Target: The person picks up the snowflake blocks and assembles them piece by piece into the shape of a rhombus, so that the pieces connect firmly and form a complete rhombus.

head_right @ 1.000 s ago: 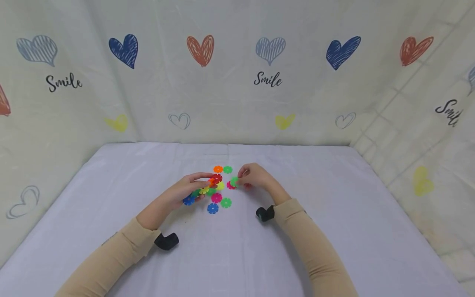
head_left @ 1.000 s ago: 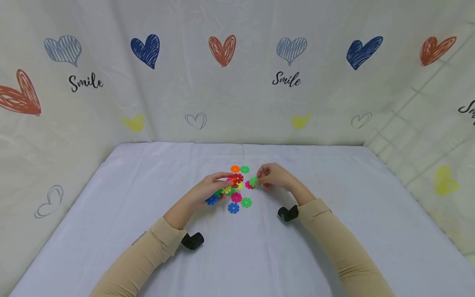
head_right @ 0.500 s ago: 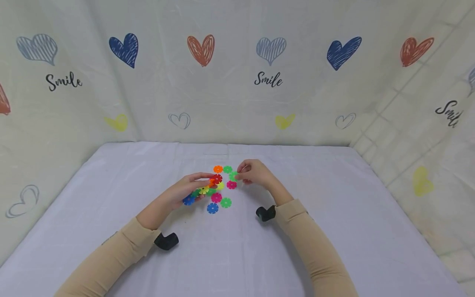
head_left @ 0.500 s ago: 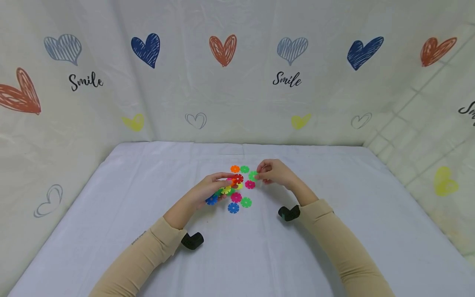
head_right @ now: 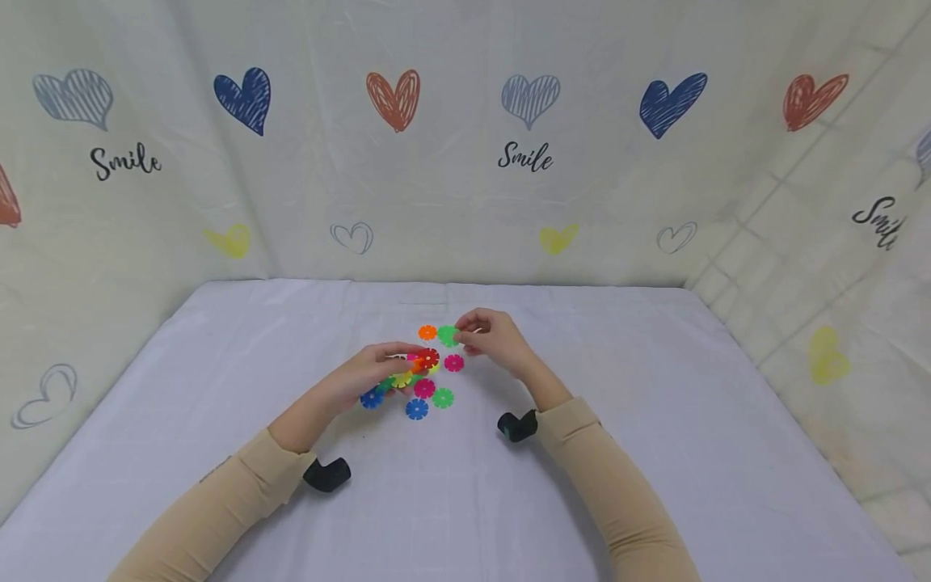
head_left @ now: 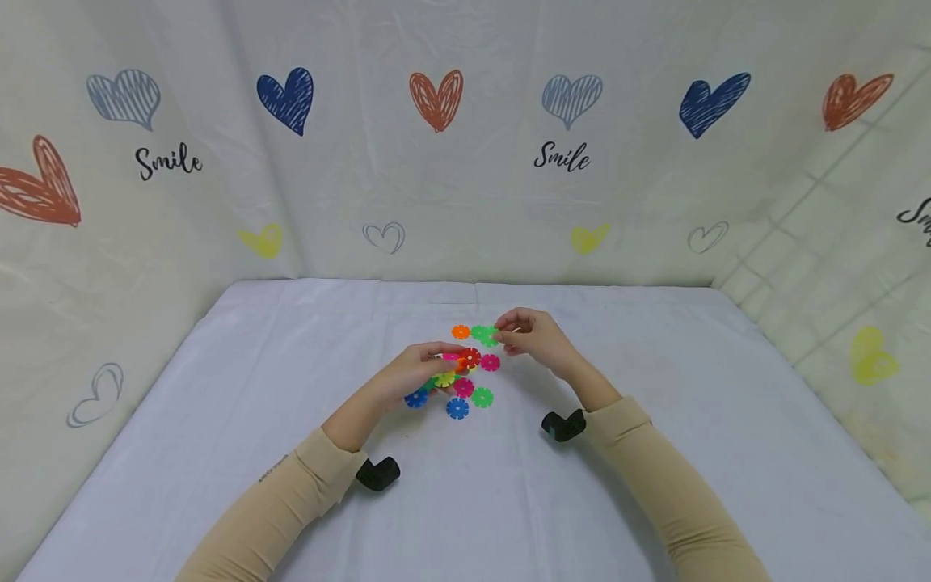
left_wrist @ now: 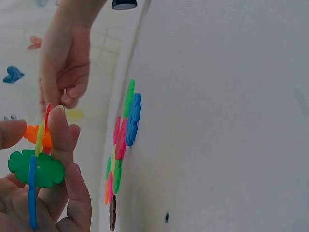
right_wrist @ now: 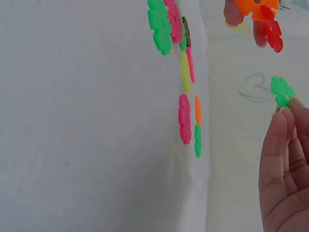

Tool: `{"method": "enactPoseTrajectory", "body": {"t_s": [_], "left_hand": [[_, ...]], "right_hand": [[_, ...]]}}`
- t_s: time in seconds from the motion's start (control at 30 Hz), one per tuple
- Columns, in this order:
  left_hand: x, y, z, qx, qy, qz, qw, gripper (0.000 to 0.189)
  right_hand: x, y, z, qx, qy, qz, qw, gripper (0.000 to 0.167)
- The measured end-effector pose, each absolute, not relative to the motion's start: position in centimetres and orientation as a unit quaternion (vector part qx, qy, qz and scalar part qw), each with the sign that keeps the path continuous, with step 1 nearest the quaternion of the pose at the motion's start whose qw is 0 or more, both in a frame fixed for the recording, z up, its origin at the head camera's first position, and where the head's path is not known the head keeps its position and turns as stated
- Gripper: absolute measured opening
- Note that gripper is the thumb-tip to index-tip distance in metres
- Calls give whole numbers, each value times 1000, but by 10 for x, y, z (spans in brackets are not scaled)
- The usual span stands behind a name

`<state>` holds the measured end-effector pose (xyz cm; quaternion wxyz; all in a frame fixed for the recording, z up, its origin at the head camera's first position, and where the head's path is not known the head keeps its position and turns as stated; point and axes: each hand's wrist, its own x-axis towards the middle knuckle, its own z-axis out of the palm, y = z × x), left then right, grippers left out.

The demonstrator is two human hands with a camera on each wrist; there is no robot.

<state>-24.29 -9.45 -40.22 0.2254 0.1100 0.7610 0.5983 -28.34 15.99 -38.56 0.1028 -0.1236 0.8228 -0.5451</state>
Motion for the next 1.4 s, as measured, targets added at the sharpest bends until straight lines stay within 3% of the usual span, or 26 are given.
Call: {"method": "enactPoseTrajectory", "body": {"t_s": [0.4, 1.17, 1.4], "left_hand": [[-235, -85, -397, 148, 829, 517, 156, 40], [-234, -82, -397, 143, 850, 490, 130, 39], [-230, -80, -396, 135, 854, 490, 111, 40]], "right_hand": [[-283, 161, -389, -209, 782, -571, 134, 22], [-285, 161, -390, -260, 768, -560, 169, 20], [-282, 157, -395, -258, 761, -575, 155, 23]]}}
